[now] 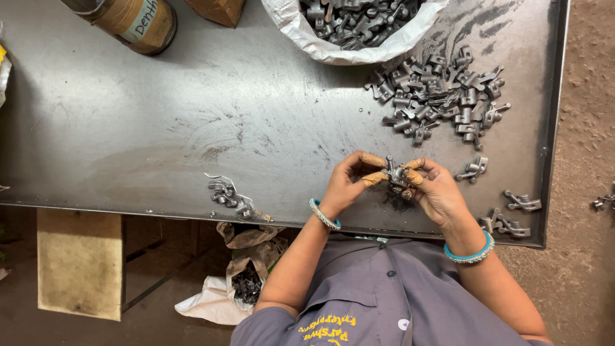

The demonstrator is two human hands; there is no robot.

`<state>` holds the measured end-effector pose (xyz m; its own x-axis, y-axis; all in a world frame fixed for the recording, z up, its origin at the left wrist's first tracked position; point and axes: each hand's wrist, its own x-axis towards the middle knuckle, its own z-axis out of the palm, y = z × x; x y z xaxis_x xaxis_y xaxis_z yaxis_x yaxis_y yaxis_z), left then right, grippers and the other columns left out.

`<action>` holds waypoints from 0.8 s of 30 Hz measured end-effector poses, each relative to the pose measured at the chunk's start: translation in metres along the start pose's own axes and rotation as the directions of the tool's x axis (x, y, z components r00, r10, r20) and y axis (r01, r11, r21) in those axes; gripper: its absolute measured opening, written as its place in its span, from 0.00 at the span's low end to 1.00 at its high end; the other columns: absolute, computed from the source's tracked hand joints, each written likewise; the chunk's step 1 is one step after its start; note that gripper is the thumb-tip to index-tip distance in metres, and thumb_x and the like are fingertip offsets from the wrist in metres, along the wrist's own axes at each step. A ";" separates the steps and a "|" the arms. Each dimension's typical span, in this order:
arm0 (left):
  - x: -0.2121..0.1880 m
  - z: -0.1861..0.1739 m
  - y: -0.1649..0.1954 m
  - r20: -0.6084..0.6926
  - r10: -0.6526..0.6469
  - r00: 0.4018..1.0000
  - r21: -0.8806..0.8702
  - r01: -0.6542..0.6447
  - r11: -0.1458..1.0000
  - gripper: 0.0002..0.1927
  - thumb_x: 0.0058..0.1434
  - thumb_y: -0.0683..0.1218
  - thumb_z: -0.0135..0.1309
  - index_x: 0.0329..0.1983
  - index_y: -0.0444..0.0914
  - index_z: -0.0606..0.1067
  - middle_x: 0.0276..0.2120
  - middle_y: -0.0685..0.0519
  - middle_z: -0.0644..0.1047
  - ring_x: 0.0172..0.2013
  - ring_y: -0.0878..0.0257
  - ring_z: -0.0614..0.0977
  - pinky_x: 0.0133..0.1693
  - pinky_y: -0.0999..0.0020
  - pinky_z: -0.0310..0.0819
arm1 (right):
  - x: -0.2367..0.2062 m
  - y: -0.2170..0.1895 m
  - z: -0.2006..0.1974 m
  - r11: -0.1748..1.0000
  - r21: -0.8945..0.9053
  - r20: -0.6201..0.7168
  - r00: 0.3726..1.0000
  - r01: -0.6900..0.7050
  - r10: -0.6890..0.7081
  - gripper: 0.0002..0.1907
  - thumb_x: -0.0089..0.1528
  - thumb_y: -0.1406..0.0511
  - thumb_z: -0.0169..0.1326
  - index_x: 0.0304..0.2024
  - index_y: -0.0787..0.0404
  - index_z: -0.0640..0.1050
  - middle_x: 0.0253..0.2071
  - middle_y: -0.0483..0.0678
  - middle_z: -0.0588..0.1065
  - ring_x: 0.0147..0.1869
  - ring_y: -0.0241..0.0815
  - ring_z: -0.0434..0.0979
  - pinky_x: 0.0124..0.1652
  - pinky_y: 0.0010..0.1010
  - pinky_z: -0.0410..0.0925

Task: The person picks small metal castings one at a time from a pile on a metal table, turns each piece over in their hands, and sets it aside, then sweeps dark debris across the table surface with a stone and gathers pieces into a sack.

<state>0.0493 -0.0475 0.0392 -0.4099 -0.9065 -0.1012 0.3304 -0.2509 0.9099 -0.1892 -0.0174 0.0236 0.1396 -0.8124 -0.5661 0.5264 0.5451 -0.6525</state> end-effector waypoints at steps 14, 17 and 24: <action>-0.023 -0.036 0.034 -0.220 0.108 0.969 0.246 -0.052 0.968 0.08 0.60 0.34 0.61 0.43 0.31 0.80 0.39 0.50 0.84 0.41 0.66 0.84 0.46 0.71 0.80 | -0.008 -0.046 0.060 0.058 -0.917 0.283 0.744 0.395 -0.606 0.20 0.54 0.62 0.70 0.47 0.57 0.81 0.46 0.48 0.76 0.47 0.45 0.77 0.46 0.35 0.70; -0.054 -0.070 0.064 -0.439 0.233 0.868 0.284 -0.112 0.952 0.07 0.61 0.34 0.63 0.42 0.30 0.80 0.37 0.50 0.83 0.38 0.66 0.83 0.43 0.72 0.79 | 0.002 -0.059 0.081 -0.334 -0.892 0.452 0.590 0.305 -0.669 0.28 0.51 0.61 0.72 0.54 0.56 0.81 0.55 0.51 0.74 0.59 0.56 0.71 0.57 0.45 0.64; -0.185 -0.155 0.104 -0.843 0.462 0.276 0.396 -0.262 0.880 0.09 0.59 0.33 0.64 0.43 0.30 0.78 0.37 0.50 0.82 0.37 0.65 0.83 0.44 0.71 0.81 | 0.032 -0.053 0.045 -0.617 -0.757 0.610 0.572 0.215 -0.549 0.26 0.54 0.61 0.70 0.54 0.54 0.79 0.53 0.52 0.75 0.57 0.52 0.74 0.57 0.42 0.67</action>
<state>0.2916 0.0417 0.0899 0.7560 -0.6525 0.0530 0.0613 0.1511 0.9866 -0.1749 -0.0818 0.0623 0.3025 -0.8897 0.3419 -0.9297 -0.3545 -0.0999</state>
